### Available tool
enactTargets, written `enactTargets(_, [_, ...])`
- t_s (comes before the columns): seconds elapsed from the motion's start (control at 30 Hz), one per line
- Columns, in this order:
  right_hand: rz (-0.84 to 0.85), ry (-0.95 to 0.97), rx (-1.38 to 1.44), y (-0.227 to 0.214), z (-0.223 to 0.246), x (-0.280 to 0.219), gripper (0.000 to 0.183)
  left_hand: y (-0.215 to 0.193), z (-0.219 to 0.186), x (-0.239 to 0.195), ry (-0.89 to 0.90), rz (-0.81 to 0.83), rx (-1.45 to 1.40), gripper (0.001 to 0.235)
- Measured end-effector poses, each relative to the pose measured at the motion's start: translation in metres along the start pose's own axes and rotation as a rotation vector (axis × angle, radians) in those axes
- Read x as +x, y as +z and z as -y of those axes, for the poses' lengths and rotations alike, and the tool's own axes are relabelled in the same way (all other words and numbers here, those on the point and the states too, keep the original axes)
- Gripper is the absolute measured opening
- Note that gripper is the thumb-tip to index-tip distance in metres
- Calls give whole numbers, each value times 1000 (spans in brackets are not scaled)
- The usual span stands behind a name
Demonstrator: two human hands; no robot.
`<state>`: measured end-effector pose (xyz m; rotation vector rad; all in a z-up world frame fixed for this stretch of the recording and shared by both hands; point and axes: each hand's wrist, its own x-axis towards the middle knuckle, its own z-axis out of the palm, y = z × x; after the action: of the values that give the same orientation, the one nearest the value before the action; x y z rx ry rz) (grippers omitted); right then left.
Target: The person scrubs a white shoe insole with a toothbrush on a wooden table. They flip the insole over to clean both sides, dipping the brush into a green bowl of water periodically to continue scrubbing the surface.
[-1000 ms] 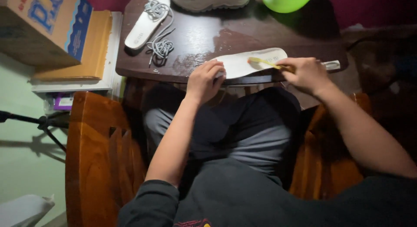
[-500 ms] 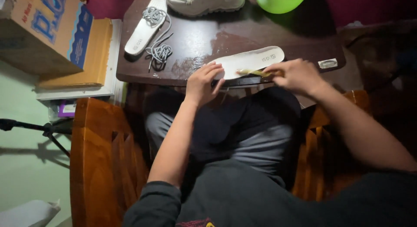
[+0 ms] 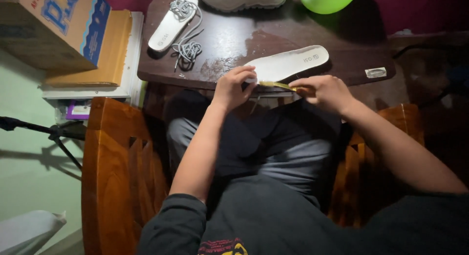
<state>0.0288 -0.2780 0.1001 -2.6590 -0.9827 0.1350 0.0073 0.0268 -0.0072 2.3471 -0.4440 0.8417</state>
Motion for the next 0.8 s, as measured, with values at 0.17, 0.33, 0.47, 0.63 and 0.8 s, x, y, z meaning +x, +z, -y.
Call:
enactTargets(0.17, [-12, 31, -208, -18, -2, 2, 45, 0, -3, 0, 23, -22, -70, 12])
enactTargets(0.33, [7, -16, -15, 1, -1, 11, 28, 6, 9, 3, 28, -45, -134, 19])
enactTargets(0.47, [-80, -15, -285, 16, -18, 27, 33, 3, 7, 3, 44, -121, -117, 19])
enactTargets(0.63, [-122, -56, -208, 18, -20, 40, 26, 15, 6, -11, 83, -241, 103, 11])
enactTargets(0.8, [-165, -105, -147, 27, 0, 44, 25, 17, -10, -25, -30, -343, 216, 17])
